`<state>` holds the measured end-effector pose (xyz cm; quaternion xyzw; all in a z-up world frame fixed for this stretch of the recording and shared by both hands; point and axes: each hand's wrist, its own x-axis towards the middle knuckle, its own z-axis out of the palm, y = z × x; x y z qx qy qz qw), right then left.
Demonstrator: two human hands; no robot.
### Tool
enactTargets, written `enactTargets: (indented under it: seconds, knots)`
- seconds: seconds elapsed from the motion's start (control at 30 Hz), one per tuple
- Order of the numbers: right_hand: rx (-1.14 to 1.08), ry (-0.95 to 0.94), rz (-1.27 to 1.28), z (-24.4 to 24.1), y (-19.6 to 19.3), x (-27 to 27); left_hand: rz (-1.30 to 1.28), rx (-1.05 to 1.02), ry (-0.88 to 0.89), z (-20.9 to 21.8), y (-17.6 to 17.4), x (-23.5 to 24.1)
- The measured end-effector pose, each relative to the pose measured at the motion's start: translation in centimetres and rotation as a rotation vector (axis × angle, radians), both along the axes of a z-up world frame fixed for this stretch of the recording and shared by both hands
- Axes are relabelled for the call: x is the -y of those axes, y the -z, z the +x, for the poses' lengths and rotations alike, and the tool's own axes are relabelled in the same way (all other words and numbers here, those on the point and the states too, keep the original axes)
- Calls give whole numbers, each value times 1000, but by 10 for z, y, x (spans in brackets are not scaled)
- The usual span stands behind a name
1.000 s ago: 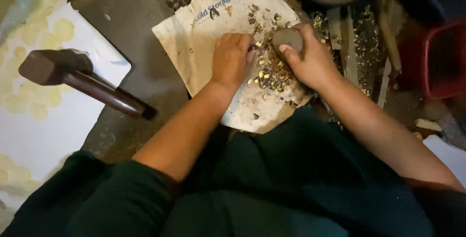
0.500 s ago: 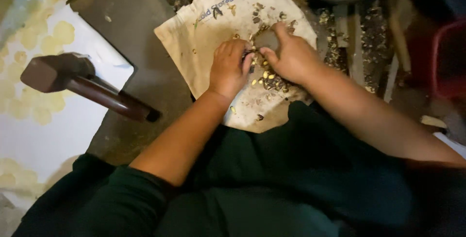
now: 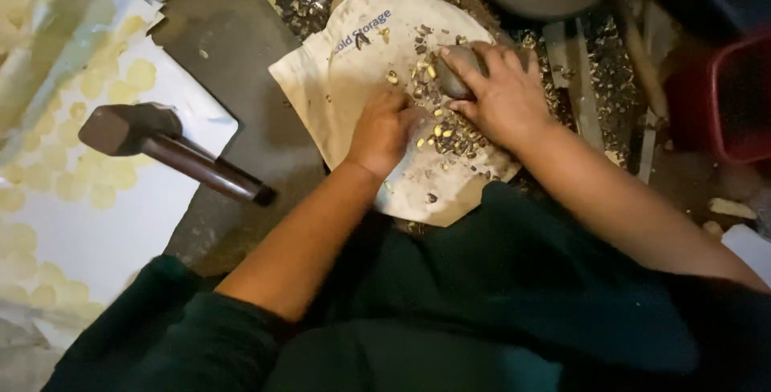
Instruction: The person uses a hammer to crush yellow seeds on a white sheet, then transfers the crushed material to a sack. They use a stone pestle to grind the seeds further and separate the kernels from the husks by hand.
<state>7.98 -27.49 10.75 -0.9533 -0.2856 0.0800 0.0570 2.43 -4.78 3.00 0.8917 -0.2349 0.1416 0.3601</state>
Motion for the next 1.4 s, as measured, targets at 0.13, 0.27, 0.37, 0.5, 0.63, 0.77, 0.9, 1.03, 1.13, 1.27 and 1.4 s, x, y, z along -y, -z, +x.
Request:
enactTargets:
  seconds: [0.13, 0.27, 0.37, 0.5, 0.63, 0.77, 0.9, 1.03, 1.13, 1.27, 1.4]
  knots:
    - [293, -303, 189, -23, 35, -5, 119, -5, -11, -5, 11, 4]
    - [335, -390, 44, -25, 52, -8, 288, 12, -23, -9, -9, 8]
    - [129, -317, 134, -16, 19, -20, 317, 8, -21, -11, -8, 14]
    - [353, -346, 89, 24, 10, -36, 354, -21, -22, -17, -4, 23]
    - [483, -461, -127, 59, 51, -49, -147, -216, -88, -21, -21, 12]
    - [335, -445, -282, 59, 60, -67, -371, -341, -306, -21, -1, -12]
    - [254, -512, -409, 54, 56, -66, -354, -327, -410, -26, -1, -17]
    - [-118, -385, -48, 41, -2, -57, -295, -432, -354, -38, -11, -12]
    - [-358, -22, -184, 50, -26, -41, -282, -429, -343, -39, -4, -10]
    - [-263, 77, -126, 41, -9, -25, -258, -272, -376, -27, 11, -15]
    - [-299, 97, -126, 24, -23, -22, -386, -527, -555, -18, 22, -20]
